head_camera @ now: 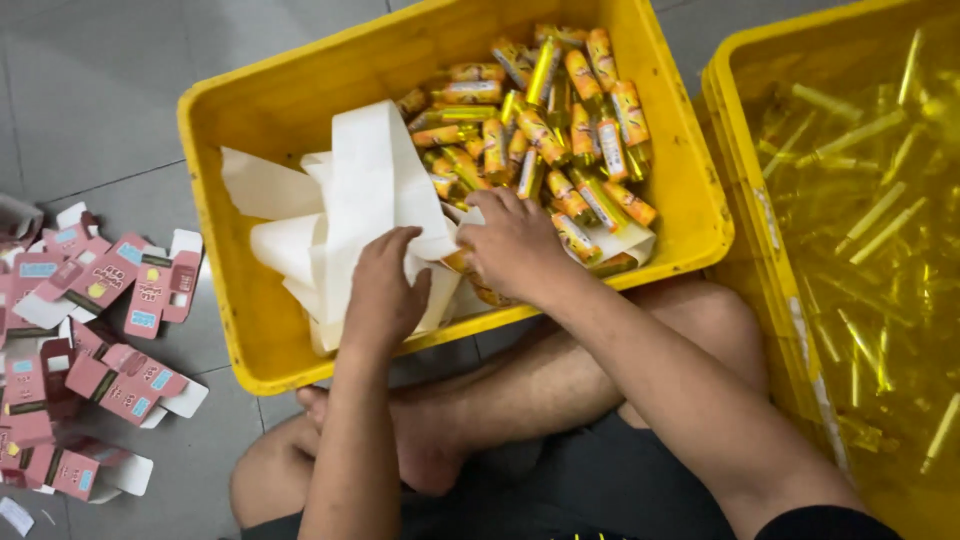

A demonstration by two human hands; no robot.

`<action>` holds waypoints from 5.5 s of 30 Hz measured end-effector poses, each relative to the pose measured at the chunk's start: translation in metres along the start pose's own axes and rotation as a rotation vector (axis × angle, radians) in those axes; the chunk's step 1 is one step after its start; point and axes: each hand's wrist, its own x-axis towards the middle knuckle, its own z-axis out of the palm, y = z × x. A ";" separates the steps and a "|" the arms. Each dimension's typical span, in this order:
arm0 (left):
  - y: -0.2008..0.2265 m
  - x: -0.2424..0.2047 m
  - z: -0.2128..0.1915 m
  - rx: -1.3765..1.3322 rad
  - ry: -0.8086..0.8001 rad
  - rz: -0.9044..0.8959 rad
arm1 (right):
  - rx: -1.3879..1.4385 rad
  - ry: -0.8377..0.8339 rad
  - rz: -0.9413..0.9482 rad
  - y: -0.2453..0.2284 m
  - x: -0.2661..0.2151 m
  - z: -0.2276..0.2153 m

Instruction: Manually peeling adhesive labels from a roll and applying them to small yellow plastic bottles.

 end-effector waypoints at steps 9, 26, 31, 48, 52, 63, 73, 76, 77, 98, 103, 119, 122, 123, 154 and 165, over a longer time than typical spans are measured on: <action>-0.002 -0.013 -0.030 0.110 0.014 0.051 | 0.913 0.309 -0.233 0.046 -0.017 -0.008; -0.027 -0.072 -0.096 -0.125 0.152 0.022 | 0.552 0.776 -0.050 -0.011 -0.029 -0.061; -0.004 -0.071 -0.089 -0.554 0.227 -0.033 | 0.433 0.836 -0.371 -0.078 -0.046 -0.049; -0.039 -0.015 -0.012 -0.692 -0.100 -0.239 | 1.613 0.586 0.271 0.019 0.054 0.040; -0.046 -0.007 -0.003 -0.733 0.069 -0.282 | 0.684 0.805 0.009 0.008 0.052 0.040; -0.052 -0.009 -0.009 -0.830 0.006 -0.045 | 0.149 0.565 -0.441 -0.027 0.040 0.034; -0.043 -0.010 -0.008 -0.677 0.004 -0.045 | 0.093 0.464 -0.513 -0.026 0.038 0.040; -0.057 -0.013 0.003 -0.789 0.010 -0.112 | 0.130 0.409 -0.484 -0.021 0.035 0.044; -0.063 -0.014 0.006 -0.952 0.011 -0.127 | 0.165 0.367 -0.457 -0.020 0.034 0.045; -0.025 -0.012 -0.023 -0.692 -0.028 -0.156 | 0.769 0.058 -0.196 0.012 0.043 0.057; -0.027 -0.006 -0.023 -0.607 0.000 -0.318 | 0.882 0.247 0.160 0.010 0.041 0.041; 0.031 -0.039 0.004 -0.840 0.495 0.171 | 0.539 0.868 -0.431 -0.035 0.015 0.026; 0.043 -0.047 0.010 -1.160 0.530 0.254 | 0.251 0.934 -0.556 -0.051 -0.003 0.023; 0.049 -0.048 0.007 -1.163 0.521 0.262 | 0.245 0.942 -0.548 -0.055 -0.011 0.015; 0.364 -0.010 0.232 -0.154 -0.493 0.643 | 1.286 1.132 0.877 0.231 -0.390 0.016; 0.394 0.000 0.362 0.277 -0.357 0.622 | 1.015 1.250 0.992 0.280 -0.405 0.053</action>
